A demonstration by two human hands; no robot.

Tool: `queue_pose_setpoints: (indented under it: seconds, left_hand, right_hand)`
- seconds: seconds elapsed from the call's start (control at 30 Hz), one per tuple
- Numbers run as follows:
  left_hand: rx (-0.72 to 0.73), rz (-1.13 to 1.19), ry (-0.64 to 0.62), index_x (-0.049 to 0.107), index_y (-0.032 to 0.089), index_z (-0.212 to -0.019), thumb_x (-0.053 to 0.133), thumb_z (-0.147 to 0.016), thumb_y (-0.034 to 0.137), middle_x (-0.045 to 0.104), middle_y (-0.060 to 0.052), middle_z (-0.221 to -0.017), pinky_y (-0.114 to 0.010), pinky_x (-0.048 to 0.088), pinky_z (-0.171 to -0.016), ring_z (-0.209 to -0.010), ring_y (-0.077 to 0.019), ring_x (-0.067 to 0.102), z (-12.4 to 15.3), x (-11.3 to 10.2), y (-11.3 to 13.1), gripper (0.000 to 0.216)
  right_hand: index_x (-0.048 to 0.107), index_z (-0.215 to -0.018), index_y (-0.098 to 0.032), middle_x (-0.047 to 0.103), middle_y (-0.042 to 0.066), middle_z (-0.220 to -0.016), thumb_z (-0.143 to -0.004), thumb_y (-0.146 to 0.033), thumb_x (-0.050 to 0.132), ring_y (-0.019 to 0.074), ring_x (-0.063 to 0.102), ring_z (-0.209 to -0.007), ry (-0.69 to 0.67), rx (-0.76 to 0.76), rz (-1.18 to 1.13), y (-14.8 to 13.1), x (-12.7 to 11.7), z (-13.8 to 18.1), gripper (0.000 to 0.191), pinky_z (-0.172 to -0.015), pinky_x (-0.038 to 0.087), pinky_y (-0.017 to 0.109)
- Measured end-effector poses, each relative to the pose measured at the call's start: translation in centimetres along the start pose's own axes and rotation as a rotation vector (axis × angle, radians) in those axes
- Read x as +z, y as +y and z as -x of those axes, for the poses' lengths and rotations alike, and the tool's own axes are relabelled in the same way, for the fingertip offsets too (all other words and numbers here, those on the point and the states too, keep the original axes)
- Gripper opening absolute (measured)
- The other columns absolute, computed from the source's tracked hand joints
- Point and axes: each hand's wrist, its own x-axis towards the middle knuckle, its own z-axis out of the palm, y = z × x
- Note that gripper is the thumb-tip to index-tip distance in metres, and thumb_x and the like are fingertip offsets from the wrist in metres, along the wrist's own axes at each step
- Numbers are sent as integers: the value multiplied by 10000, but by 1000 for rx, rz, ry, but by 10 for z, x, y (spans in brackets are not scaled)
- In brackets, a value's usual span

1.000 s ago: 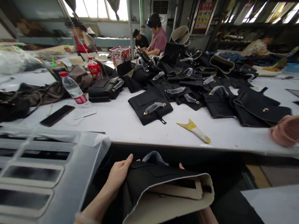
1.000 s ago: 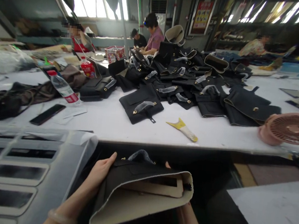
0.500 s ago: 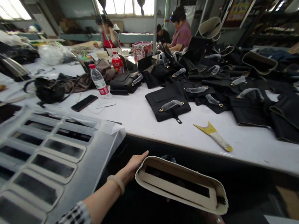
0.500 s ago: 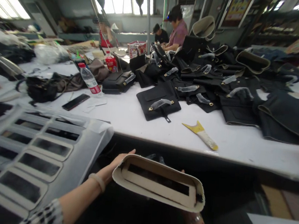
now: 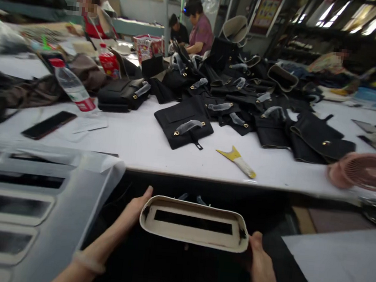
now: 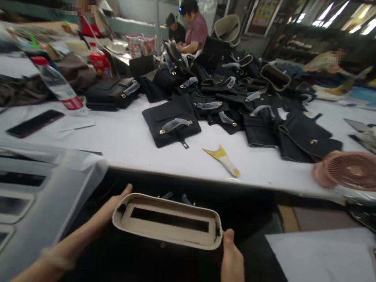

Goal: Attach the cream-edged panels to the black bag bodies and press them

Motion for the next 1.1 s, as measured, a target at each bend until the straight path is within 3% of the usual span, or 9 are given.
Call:
queue_pose_setpoints:
  seconds: [0.03, 0.13, 0.23, 0.3, 0.47, 0.67, 0.87, 1.1]
  left_hand:
    - [56, -76, -85, 597, 141, -669, 223, -790, 843, 582, -47, -592, -291, 391, -580, -614, -210, 553, 3, -10, 6, 805]
    - [298, -538, -225, 644, 171, -734, 399, -823, 729, 614, -30, -642, -270, 333, -574, -636, -210, 573, 18, -32, 26, 616]
    - [343, -924, -125, 630, 188, -724, 427, -876, 497, 652, -61, -683, -281, 291, -572, -655, -235, 614, 32, -33, 38, 399]
    - [325, -1022, -74, 610, 189, -712, 387, -882, 380, 678, -92, -735, -292, 290, -588, -710, -260, 646, 34, -29, 38, 339]
    - [310, -978, -79, 555, 195, -681, 350, -872, 321, 673, -92, -722, -303, 318, -609, -692, -249, 646, 24, -26, 27, 307]
    - [169, -606, -226, 545, 190, -639, 380, -843, 364, 629, -36, -603, -248, 398, -546, -560, -187, 637, 12, -29, 20, 314]
    - [176, -517, -138, 503, 194, -595, 362, -874, 440, 601, -20, -548, -252, 399, -525, -495, -179, 606, 20, -21, 13, 397]
    - [198, -549, -105, 546, 182, -631, 357, -888, 643, 575, -19, -529, -269, 355, -562, -558, -200, 601, 39, -18, 13, 561]
  right_hand:
    - [636, -754, -171, 639, 44, -666, -828, -713, 468, 201, 599, -662, -8, 7, 88, -9, -4, 4, 573, -585, 476, 262]
    - [580, -693, -193, 546, -4, -552, -799, -720, 479, 151, 509, -539, -21, 5, 417, -30, -9, 4, 547, -522, 393, 241]
    - [520, -626, -212, 502, -13, -508, -822, -649, 426, 134, 467, -484, -26, -11, 680, -40, -5, -2, 489, -502, 328, 250]
    - [449, -577, -223, 487, -6, -491, -825, -578, 386, 137, 467, -482, -11, -11, 759, -44, -1, -5, 438, -504, 307, 258]
    - [381, -549, -236, 485, 12, -500, -812, -528, 327, 154, 458, -516, 28, -43, 876, -47, 7, -9, 397, -534, 281, 283]
    - [385, -553, -242, 451, 6, -491, -804, -495, 286, 157, 411, -494, 47, -47, 937, -52, 9, -11, 370, -555, 273, 299]
    - [383, -544, -238, 482, 23, -508, -811, -463, 292, 161, 440, -521, -1, -52, 934, -53, 7, -17, 361, -551, 286, 290]
    - [461, -578, -241, 495, 9, -506, -817, -601, 333, 159, 470, -510, 24, -86, 811, -49, 8, -9, 451, -537, 328, 271]
